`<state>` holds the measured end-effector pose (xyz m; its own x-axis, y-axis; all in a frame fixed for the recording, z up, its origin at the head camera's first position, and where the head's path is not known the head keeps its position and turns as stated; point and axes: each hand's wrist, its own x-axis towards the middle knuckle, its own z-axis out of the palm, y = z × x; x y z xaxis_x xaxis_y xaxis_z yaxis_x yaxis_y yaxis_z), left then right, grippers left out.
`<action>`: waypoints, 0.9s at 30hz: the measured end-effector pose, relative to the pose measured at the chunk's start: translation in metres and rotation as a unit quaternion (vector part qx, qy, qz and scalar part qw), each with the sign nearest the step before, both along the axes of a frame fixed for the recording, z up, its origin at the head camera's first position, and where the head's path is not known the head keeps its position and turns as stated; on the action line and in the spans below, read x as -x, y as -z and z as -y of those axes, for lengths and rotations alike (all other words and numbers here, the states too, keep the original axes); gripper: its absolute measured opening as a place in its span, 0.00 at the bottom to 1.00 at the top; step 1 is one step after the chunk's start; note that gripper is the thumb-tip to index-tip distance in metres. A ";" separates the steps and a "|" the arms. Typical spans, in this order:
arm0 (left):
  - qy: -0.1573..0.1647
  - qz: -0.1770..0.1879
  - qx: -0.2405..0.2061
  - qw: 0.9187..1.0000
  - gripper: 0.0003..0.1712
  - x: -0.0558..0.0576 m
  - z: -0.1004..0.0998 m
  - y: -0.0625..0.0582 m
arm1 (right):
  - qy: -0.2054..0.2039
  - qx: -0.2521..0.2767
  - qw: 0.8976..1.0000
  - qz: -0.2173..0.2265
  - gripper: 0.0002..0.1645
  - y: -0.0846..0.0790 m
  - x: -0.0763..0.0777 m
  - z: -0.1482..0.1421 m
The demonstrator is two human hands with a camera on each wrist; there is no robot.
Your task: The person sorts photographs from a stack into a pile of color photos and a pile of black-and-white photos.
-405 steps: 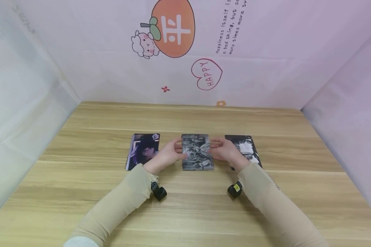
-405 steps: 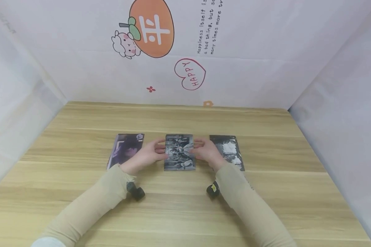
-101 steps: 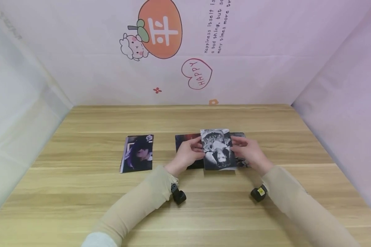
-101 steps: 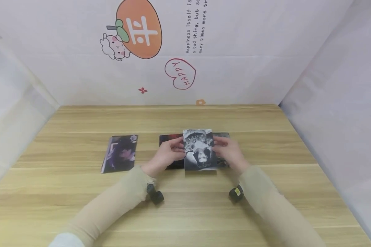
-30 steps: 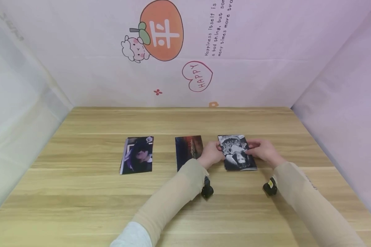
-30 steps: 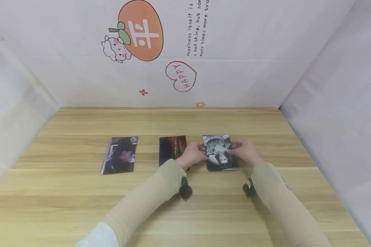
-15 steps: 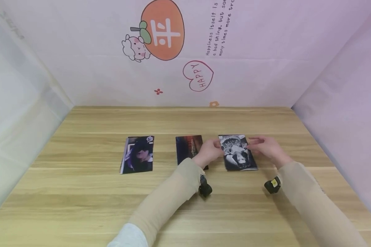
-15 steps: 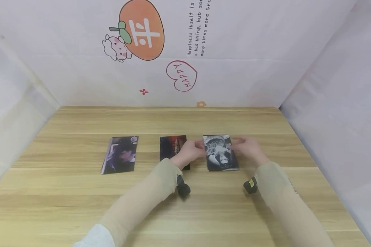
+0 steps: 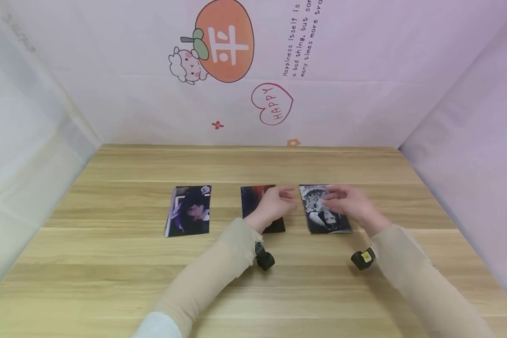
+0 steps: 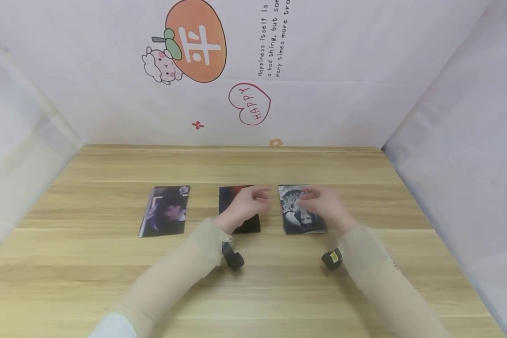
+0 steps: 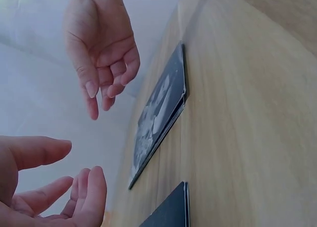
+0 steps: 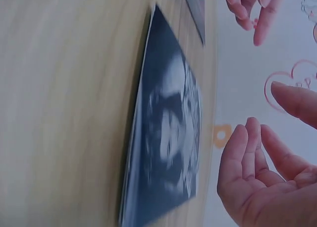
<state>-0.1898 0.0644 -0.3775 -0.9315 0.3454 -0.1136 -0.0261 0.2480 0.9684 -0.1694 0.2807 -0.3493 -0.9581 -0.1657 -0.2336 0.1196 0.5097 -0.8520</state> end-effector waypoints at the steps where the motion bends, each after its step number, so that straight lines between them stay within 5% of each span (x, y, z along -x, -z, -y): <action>1: 0.002 -0.001 -0.003 1.000 0.30 -0.001 0.003 -0.001 | -0.005 0.003 1.000 -0.004 0.34 0.001 0.000 0.003; 14: 0.014 -0.025 -0.003 1.000 0.27 -0.009 0.042 -0.005 | -0.022 0.007 1.000 0.006 0.31 0.011 0.003 0.037; 27: -0.019 0.006 0.011 1.000 0.29 -0.005 0.086 0.001 | -0.028 0.030 0.999 0.015 0.33 0.021 0.008 0.065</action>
